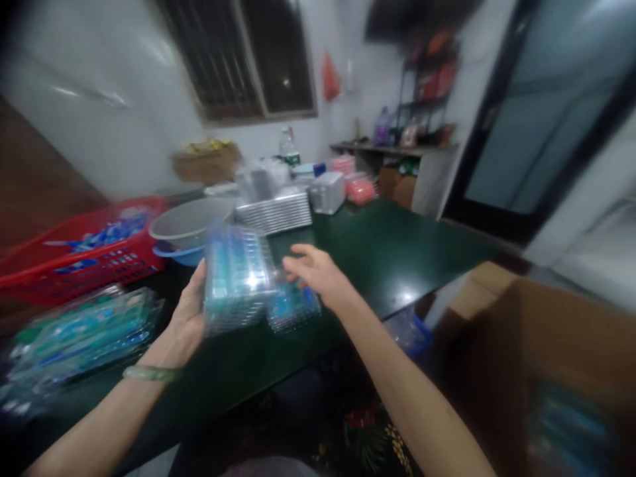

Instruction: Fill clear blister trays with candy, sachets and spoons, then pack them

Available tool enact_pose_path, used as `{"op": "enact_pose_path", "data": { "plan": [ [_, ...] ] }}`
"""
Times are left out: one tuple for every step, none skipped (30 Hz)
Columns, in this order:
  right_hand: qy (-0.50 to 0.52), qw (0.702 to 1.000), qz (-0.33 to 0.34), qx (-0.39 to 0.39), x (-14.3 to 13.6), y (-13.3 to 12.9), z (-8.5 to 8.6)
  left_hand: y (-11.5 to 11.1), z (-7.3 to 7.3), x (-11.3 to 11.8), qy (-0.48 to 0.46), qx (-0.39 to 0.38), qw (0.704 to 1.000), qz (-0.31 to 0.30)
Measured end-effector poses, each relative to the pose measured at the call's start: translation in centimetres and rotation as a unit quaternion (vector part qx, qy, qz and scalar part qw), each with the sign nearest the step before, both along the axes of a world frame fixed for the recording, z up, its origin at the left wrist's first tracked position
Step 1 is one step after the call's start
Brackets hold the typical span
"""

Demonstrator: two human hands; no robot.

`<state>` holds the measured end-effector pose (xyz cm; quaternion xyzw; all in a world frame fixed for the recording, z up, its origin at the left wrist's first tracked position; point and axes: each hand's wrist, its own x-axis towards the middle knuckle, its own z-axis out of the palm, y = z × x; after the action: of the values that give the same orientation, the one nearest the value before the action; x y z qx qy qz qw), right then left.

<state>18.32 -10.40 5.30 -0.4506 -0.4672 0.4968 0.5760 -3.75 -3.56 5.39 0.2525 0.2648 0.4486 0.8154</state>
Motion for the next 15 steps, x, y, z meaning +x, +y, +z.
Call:
{"op": "enact_pose_path", "data": {
  "plan": [
    [-0.02,1.0,-0.02,-0.006,0.1,0.0,-0.7,0.1,-0.1,-1.3,0.013,-0.015,0.999,0.03],
    [-0.038,0.998,-0.047,-0.015,0.3,0.0,-1.4,0.3,-0.3,-2.5,0.043,-0.03,0.997,0.053],
    [-0.055,0.995,-0.078,-0.027,0.7,0.0,-2.3,0.4,-0.4,-3.7,0.083,-0.046,0.993,0.072],
    [-0.072,0.991,-0.109,-0.036,1.0,0.1,-3.1,0.6,-0.6,-4.7,0.127,-0.063,0.987,0.08],
    [-0.091,0.985,-0.138,-0.04,1.4,0.2,-4.0,0.8,-0.8,-5.5,0.174,-0.077,0.979,0.075],
    [-0.111,0.98,-0.161,-0.04,1.7,0.3,-4.8,0.9,-1.1,-6.0,0.217,-0.087,0.971,0.057],
    [-0.133,0.975,-0.176,-0.035,2.0,0.3,-5.5,1.0,-1.5,-6.2,0.253,-0.089,0.963,0.035],
    [-0.153,0.97,-0.184,-0.028,2.1,0.3,-6.1,1.1,-2.0,-6.1,0.28,-0.086,0.956,0.016],
    [-0.172,0.967,-0.188,-0.019,2.1,0.4,-6.6,1.1,-2.4,-5.7,0.298,-0.078,0.951,0.003],
    [-0.189,0.964,-0.186,-0.009,2.0,0.3,-6.9,1.1,-2.8,-5.1,0.306,-0.074,0.949,0.005],
    [-0.206,0.961,-0.184,0.0,1.7,0.3,-7.2,1.1,-3.1,-4.4,0.31,-0.068,0.948,0.015],
    [-0.225,0.957,-0.182,0.01,1.4,0.2,-7.3,1.1,-3.3,-3.6,0.317,-0.065,0.946,0.023],
    [-0.246,0.952,-0.179,0.018,1.1,0.1,-7.3,1.0,-3.4,-2.9,0.324,-0.056,0.944,0.03],
    [-0.27,0.946,-0.176,0.024,0.8,0.0,-7.3,1.0,-3.4,-2.2,0.331,-0.046,0.942,0.039],
    [-0.294,0.939,-0.177,0.027,0.5,-0.1,-7.1,1.0,-3.3,-1.6,0.337,-0.035,0.94,0.043]
  ]
}}
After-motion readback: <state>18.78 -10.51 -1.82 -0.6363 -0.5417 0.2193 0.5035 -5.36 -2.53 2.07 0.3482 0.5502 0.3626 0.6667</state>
